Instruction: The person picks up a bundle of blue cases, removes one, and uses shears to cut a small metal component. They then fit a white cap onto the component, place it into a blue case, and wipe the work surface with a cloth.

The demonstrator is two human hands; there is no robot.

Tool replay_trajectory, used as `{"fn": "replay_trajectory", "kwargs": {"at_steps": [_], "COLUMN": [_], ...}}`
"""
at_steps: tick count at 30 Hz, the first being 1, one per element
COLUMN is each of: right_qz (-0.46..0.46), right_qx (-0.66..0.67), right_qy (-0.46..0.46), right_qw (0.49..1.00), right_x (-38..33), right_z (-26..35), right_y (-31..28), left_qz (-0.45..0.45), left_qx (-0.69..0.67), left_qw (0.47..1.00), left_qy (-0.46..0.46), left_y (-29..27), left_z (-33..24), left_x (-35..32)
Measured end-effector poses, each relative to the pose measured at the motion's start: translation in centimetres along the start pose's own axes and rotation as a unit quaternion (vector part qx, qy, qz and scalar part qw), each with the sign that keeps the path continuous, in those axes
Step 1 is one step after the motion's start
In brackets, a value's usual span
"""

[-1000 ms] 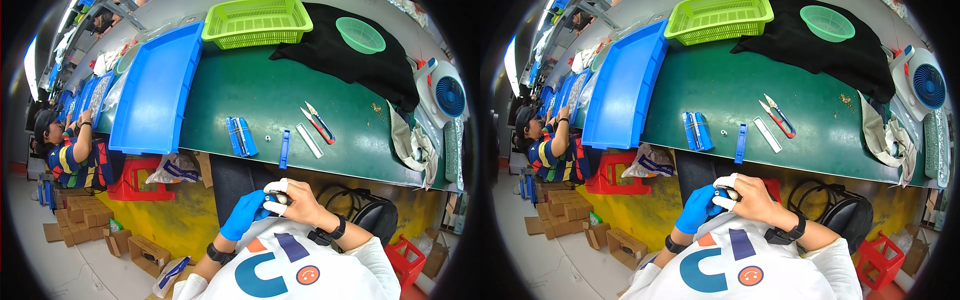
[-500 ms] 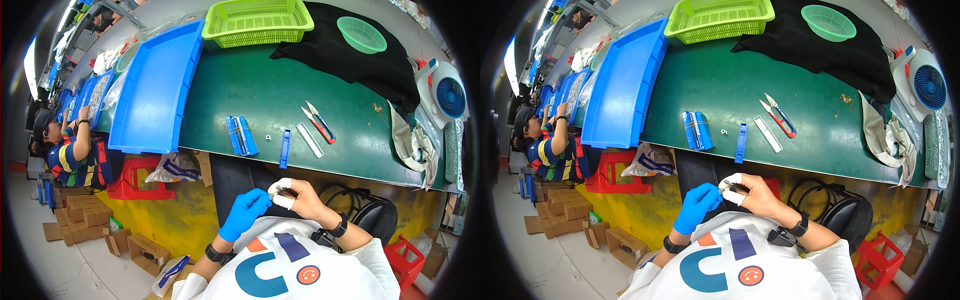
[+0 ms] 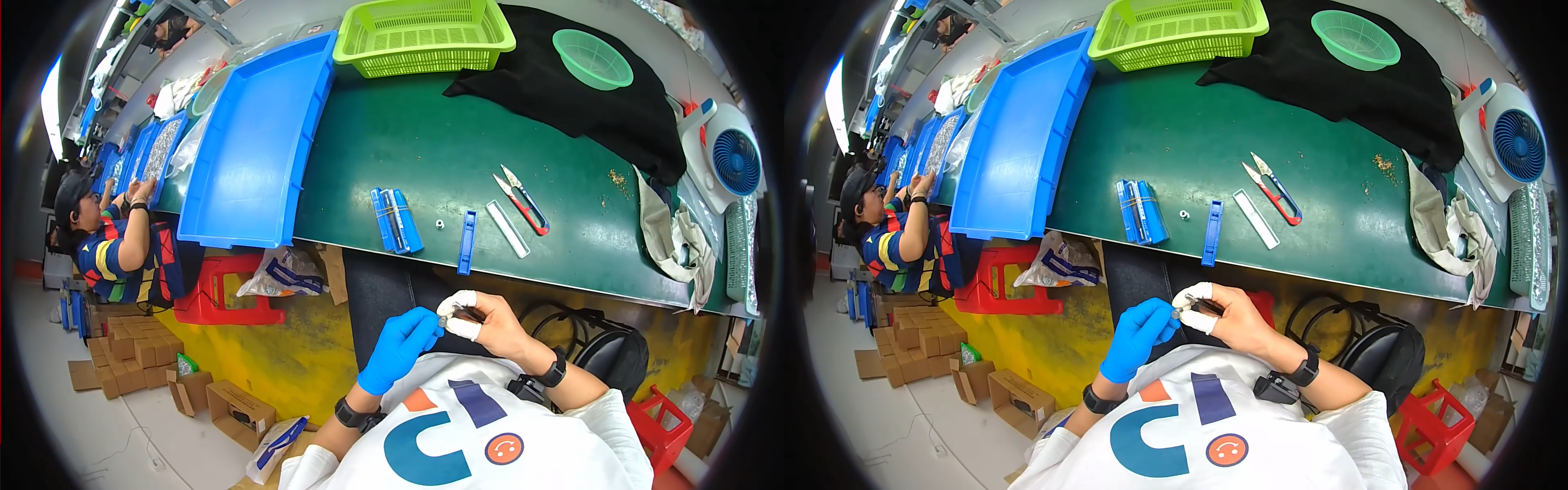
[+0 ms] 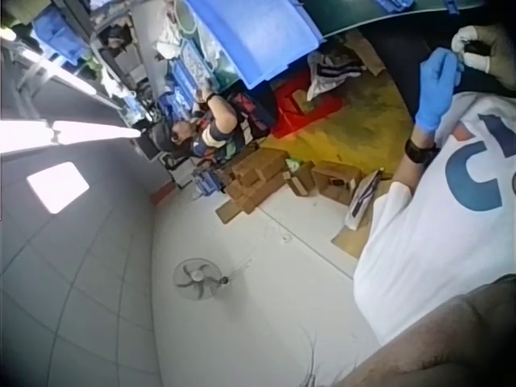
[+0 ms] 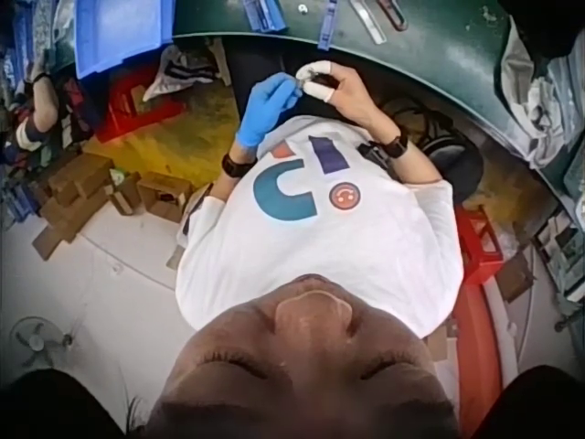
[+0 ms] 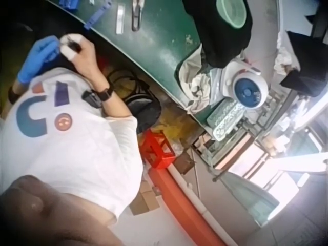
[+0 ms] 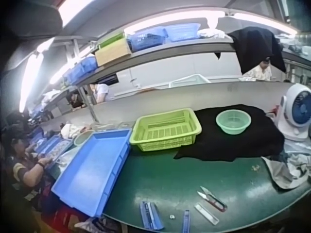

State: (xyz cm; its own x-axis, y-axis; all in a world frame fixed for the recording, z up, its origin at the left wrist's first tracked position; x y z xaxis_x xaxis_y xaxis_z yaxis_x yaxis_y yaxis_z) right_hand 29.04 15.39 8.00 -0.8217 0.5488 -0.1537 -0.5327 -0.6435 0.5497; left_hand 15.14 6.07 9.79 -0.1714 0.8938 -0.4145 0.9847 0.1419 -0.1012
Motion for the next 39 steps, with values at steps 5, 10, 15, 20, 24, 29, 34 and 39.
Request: {"fn": "replay_trajectory", "kwargs": {"at_steps": [5,10,15,20,24,29,34,39], "right_qz": [-0.003,-0.005,-0.007,-0.002,-0.005,-0.001,0.001,0.001], "right_qx": [0.020,0.043,0.067,0.072,0.079,0.075,0.075,0.078], "right_qy": [0.003,0.014,0.021,0.017,0.023,0.023,0.024,0.026], "right_qw": [1.000,0.999,0.998,0.997,0.997,0.997,0.997,0.997], "right_x": [-0.06,-0.18,-0.26,-0.22,-0.29,-0.28,-0.30,-0.33], "right_z": [-0.24,-0.51,-0.71,-0.68,-0.78,-0.78,-0.70,-0.87], "right_y": [0.10,0.08,0.05,0.09,0.06,0.13,0.25,0.18], "left_qz": [0.001,0.005,0.003,0.006,0.001,0.001,-0.007,-0.007], "left_qx": [0.004,0.003,0.008,0.029,0.028,0.031,0.034,0.030], "left_qw": [1.000,1.000,1.000,0.999,0.999,0.999,0.999,0.999], "left_qy": [0.009,0.015,0.030,0.040,0.037,0.043,0.036,0.039], "left_y": [-0.07,0.01,0.11,0.02,0.06,-0.01,0.04,0.04], "left_z": [-0.13,-0.29,-0.43,-0.30,-0.27,-0.20,-0.33,-0.20], "left_x": [-0.14,-0.16,-0.09,-0.06,-0.07,-0.11,-0.20,-0.21]}}
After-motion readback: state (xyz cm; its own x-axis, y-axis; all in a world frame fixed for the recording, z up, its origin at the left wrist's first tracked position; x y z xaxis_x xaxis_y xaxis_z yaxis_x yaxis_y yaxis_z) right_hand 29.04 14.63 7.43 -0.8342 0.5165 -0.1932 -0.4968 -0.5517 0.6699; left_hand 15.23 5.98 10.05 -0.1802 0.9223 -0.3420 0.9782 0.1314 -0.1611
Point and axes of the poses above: each hand's wrist, its own x-axis towards the middle knuckle, its own y-axis out of the palm, z = x × y, the point moved 2 cm from there along x, towards the middle knuckle, and after that the axes turned 13 degrees about x, right-handed, at the moved point
